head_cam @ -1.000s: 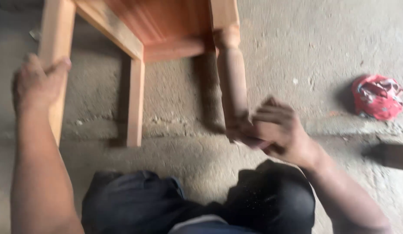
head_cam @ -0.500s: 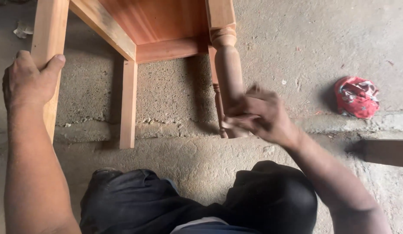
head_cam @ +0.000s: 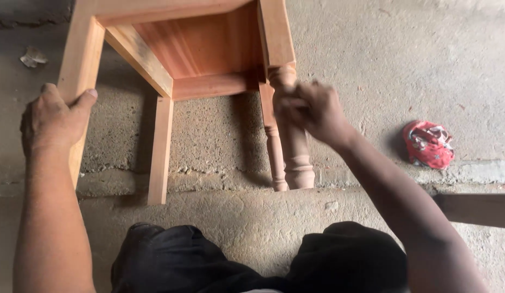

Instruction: The person sands the wooden legs of a small chair with sandpaper.

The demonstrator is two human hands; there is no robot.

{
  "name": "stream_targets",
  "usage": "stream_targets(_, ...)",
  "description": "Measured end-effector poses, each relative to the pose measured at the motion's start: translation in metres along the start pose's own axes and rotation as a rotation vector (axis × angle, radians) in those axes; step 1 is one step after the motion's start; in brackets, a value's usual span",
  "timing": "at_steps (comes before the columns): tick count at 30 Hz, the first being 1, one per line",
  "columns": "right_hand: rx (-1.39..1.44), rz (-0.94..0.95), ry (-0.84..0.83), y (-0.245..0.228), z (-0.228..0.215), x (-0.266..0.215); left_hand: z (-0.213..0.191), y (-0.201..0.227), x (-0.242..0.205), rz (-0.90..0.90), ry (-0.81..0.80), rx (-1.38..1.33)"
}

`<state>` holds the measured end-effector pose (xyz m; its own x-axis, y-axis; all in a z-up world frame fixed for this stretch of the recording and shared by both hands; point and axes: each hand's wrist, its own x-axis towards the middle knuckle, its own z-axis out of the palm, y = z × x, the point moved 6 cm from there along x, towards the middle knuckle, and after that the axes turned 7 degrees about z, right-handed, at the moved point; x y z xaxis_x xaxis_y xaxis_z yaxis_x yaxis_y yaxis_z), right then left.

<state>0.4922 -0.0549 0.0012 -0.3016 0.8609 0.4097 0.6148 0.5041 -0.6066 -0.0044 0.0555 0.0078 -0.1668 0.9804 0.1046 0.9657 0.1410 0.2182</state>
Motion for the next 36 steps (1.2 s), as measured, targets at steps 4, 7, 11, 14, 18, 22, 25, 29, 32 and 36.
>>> stream_targets(4,-0.064,0.158,0.088,-0.009,-0.015,0.047,0.004,-0.007,0.004,0.011,0.009,-0.010)
stream_targets(7,-0.013,0.083,-0.012,-0.033,-0.007,-0.024,0.011,-0.006,0.004,-0.006,-0.035,-0.019)
stream_targets(11,-0.063,-0.054,-0.146,-0.018,-0.004,-0.021,0.018,-0.008,0.008,-0.030,-0.083,-0.042)
stream_targets(14,-0.200,-0.113,-0.067,-0.041,-0.008,0.045,0.000,0.001,-0.007,-0.088,-0.103,-0.106)
stream_targets(18,-0.311,-0.070,0.000,-0.044,-0.009,0.034,0.001,0.003,-0.010,-0.110,-0.133,-0.109)
stream_targets(22,-0.248,-0.100,-0.180,-0.061,-0.007,-0.015,0.048,-0.029,0.025,0.049,-0.022,-0.135)
stream_targets(25,-0.213,-0.179,-0.224,-0.065,-0.003,0.016,-0.003,0.011,-0.007,-0.002,-0.078,-0.190)
stream_targets(29,-0.347,-0.157,-0.121,-0.058,-0.006,0.063,0.032,-0.019,0.007,-0.097,-0.145,-0.248)
stream_targets(32,-0.358,-0.105,-0.111,-0.058,-0.005,0.030,0.057,-0.030,0.021,0.061,-0.070,-0.249)
stream_targets(36,-0.340,-0.307,-0.272,-0.091,0.001,-0.001,0.043,-0.018,0.014,-0.006,-0.131,-0.226)
